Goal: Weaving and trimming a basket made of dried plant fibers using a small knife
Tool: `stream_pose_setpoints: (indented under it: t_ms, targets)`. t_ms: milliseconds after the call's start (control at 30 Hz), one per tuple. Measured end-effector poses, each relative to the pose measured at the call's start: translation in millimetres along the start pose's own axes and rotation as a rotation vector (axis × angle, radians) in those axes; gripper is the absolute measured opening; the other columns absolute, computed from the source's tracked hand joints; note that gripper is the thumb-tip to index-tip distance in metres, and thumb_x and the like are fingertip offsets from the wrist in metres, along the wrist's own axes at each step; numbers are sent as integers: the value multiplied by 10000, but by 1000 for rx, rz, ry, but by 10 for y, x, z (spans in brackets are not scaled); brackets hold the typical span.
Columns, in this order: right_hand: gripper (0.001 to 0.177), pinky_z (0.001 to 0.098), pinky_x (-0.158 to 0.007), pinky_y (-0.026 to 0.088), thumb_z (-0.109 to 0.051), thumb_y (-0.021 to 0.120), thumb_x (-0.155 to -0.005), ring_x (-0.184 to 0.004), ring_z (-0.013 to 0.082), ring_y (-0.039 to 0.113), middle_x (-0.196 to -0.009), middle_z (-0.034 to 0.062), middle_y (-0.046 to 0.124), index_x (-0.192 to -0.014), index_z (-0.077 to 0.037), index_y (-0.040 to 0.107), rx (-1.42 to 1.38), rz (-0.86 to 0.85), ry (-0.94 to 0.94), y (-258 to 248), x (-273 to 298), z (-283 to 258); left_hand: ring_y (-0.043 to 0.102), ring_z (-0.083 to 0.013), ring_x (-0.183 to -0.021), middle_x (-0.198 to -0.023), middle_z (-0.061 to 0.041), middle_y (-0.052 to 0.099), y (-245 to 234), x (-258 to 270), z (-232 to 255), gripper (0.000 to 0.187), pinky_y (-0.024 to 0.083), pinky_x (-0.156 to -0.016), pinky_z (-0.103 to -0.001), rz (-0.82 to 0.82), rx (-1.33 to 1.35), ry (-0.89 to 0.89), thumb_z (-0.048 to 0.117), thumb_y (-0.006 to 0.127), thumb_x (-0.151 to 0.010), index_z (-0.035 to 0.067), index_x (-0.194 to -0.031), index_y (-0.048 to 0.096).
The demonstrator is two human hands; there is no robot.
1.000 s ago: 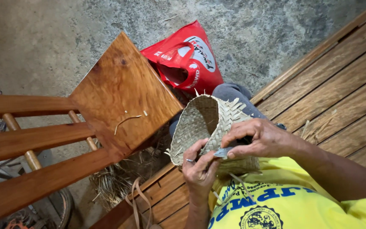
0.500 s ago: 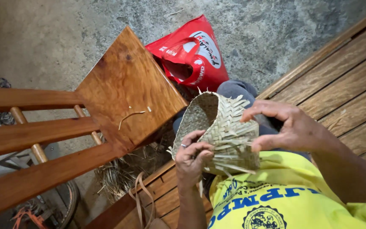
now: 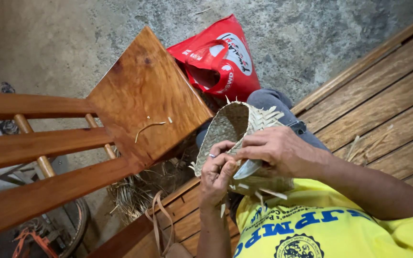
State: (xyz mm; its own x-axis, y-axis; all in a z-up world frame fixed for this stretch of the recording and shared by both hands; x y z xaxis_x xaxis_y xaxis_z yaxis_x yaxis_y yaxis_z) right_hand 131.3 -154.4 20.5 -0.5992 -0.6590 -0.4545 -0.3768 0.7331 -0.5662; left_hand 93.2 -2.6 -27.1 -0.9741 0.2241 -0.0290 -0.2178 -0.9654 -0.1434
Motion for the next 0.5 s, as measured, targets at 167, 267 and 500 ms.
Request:
stream_pose_setpoints:
  t_ms: [167,267,500]
  targets:
    - [204,353,-662,515,-376,543,-1005,-796,248,661,-924,-17,613,-1005,-199,645,-18,-18,-10,36,-16,29,621,-335,-1120,-1227,-202,610,25,-35,30,290,453,-983,-448,-5,-1,-38,253,577,-1020,51,-826,650]
    - [184,355,-661,520,-337,527,-991,-778,253,664,-926,-15,626,-956,-183,622,-19,-31,11,78,-26,46,622,-336,-1122,-1228,-204,611,25,-50,23,292,455,-983,-449,6,-3,-38,262,582,-1022,50,-832,646]
    - [228,409,-639,553,-368,650,-895,-796,324,684,-884,36,624,-880,-153,576,57,-60,156,193,86,155,656,-349,-1129,-1199,-192,643,10,-14,81,469,503,-954,-428,105,-128,119,440,778,-867,62,-1118,658]
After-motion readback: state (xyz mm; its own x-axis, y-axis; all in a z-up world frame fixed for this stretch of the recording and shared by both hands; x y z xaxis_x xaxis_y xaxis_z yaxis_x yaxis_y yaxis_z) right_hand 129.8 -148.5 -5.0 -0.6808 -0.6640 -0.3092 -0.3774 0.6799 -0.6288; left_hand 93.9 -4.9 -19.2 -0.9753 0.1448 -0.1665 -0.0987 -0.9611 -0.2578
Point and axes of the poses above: each hand's wrist, its own x-axis away from the middle knuckle, its own y-axis out of the palm, z = x × y, the point moved 8 cm from there along -x, towards the middle knuckle
